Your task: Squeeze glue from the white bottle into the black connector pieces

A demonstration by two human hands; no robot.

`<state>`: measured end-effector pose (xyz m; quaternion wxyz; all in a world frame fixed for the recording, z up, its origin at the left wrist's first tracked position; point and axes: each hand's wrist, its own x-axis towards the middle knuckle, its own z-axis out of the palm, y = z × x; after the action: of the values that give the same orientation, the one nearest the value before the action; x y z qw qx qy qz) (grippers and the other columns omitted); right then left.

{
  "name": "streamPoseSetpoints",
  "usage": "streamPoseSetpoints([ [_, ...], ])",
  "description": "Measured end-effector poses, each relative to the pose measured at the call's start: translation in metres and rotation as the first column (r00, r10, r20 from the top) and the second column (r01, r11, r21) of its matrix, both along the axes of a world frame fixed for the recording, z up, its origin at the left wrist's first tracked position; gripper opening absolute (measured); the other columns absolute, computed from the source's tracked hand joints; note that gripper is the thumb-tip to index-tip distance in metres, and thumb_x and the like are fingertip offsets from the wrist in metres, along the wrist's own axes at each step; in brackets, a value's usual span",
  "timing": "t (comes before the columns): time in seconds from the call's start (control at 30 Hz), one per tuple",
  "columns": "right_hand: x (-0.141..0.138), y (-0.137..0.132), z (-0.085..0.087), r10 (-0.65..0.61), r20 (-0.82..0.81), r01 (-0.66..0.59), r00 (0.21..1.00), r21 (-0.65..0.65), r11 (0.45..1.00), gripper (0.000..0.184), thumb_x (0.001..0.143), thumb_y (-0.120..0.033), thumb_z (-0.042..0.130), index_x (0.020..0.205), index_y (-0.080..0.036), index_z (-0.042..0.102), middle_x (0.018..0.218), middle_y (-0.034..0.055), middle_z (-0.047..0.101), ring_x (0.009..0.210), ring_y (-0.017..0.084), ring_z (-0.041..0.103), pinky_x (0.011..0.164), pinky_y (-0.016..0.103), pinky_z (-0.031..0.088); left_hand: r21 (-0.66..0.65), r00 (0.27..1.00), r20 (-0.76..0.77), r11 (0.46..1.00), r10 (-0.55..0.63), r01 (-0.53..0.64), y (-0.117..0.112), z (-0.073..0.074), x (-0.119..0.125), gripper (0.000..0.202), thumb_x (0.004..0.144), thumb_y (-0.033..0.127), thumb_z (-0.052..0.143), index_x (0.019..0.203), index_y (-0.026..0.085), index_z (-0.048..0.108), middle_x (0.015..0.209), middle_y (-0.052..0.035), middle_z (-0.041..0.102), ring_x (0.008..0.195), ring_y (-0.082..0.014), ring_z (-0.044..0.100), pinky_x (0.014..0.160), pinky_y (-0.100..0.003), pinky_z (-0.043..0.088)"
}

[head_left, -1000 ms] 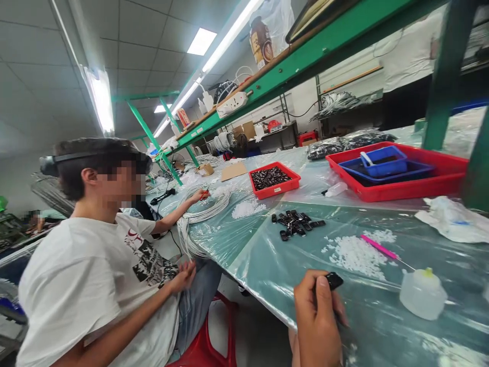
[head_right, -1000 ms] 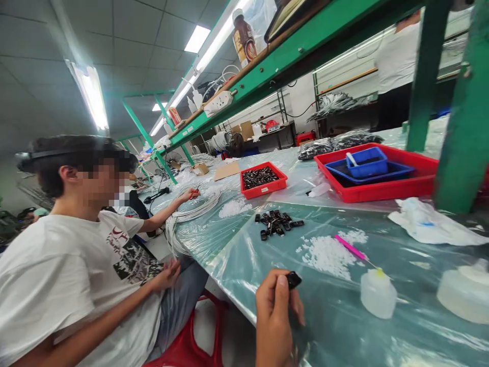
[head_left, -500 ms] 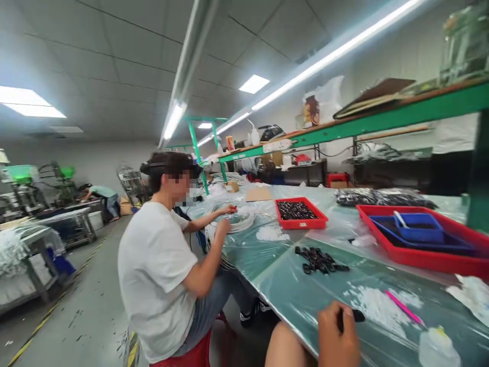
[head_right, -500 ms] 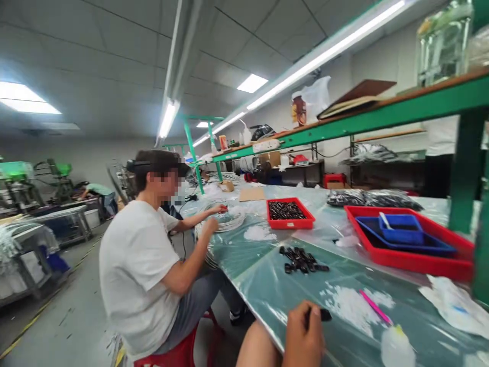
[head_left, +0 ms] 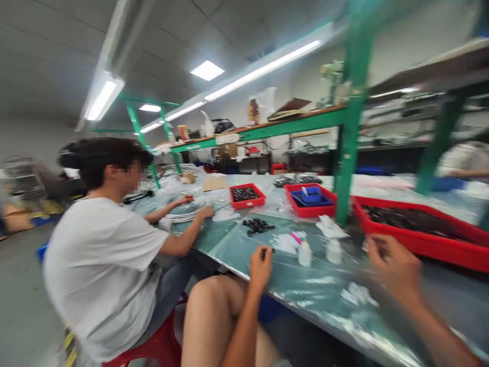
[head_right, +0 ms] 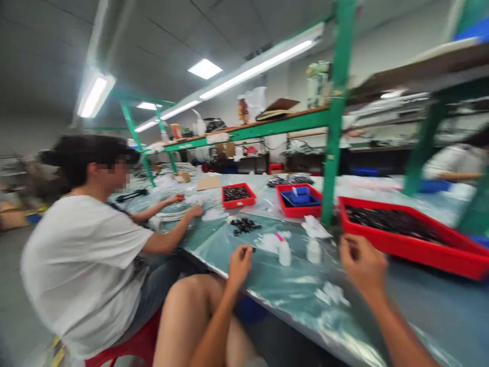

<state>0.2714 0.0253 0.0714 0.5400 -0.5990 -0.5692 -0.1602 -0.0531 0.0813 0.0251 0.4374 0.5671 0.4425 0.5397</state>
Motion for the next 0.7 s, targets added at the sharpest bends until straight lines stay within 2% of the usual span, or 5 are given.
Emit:
streamPoseSetpoints([
  [0.03, 0.017, -0.007, -0.007, -0.036, 0.006, 0.036, 0.999, -0.048, 0.998, 0.018, 0.114, -0.039, 0.066, 0.118, -0.024, 0.073, 0.115, 0.0061, 0.074, 0.095, 0.019, 0.074, 0.084, 0.035, 0.064, -0.021, 1.0, -0.005, 1.0, -0.003, 0.003, -0.001, -0.008, 0.008, 0.029, 0.108, 0.037, 0.074, 0.128, 0.017, 0.071, 0.122, -0.0081, 0.076, 0.098, -0.0228, 0.077, 0.083, -0.04, 0.069],
  [0.13, 0.04, -0.004, -0.027, -0.027, 0.043, 0.035, 0.999, -0.196, 0.98, 0.023, 0.109, -0.039, 0.073, 0.12, -0.019, 0.072, 0.117, 0.0063, 0.074, 0.097, 0.022, 0.074, 0.087, 0.041, 0.066, -0.055, 0.999, -0.033, 0.998, 0.012, -0.014, 0.006, -0.021, 0.016, 0.026, 0.109, 0.038, 0.072, 0.121, 0.015, 0.072, 0.109, -0.005, 0.076, 0.084, -0.0184, 0.075, 0.073, -0.034, 0.067],
  [0.33, 0.025, 0.023, -0.046, 0.117, 0.053, -0.088, 0.992, -0.383, 0.92, 0.028, 0.107, -0.039, 0.076, 0.127, -0.019, 0.071, 0.131, 0.0092, 0.072, 0.114, 0.027, 0.073, 0.098, 0.049, 0.064, -0.033, 0.993, -0.106, 0.997, 0.06, -0.064, 0.016, -0.027, 0.006, 0.025, 0.11, 0.04, 0.071, 0.111, 0.015, 0.072, 0.094, -0.001, 0.074, 0.07, -0.0142, 0.07, 0.064, -0.028, 0.062],
  [0.57, 0.01, 0.031, -0.057, 0.13, 0.017, -0.109, 0.991, -0.442, 0.89, 0.024, 0.106, -0.038, 0.078, 0.12, -0.018, 0.073, 0.127, 0.0084, 0.074, 0.115, 0.028, 0.073, 0.101, 0.051, 0.063, 0.055, 0.988, -0.132, 0.996, 0.075, -0.069, 0.012, -0.028, 0.017, 0.033, 0.111, 0.041, 0.07, 0.09, 0.016, 0.068, 0.066, 0.0085, 0.059, 0.049, -0.0092, 0.055, 0.052, -0.023, 0.052],
  [0.7, 0.005, 0.036, -0.069, 0.097, -0.038, -0.104, 0.995, -0.412, 0.905, 0.012, 0.104, -0.034, 0.081, 0.109, -0.024, 0.075, 0.111, 0.0036, 0.077, 0.102, 0.024, 0.077, 0.09, 0.039, 0.066, 0.018, 0.991, -0.127, 0.999, 0.035, -0.033, 0.004, -0.02, 0.014, 0.031, 0.11, 0.042, 0.07, 0.092, 0.016, 0.069, 0.071, 0.0064, 0.064, 0.053, -0.0106, 0.059, 0.054, -0.024, 0.055],
])
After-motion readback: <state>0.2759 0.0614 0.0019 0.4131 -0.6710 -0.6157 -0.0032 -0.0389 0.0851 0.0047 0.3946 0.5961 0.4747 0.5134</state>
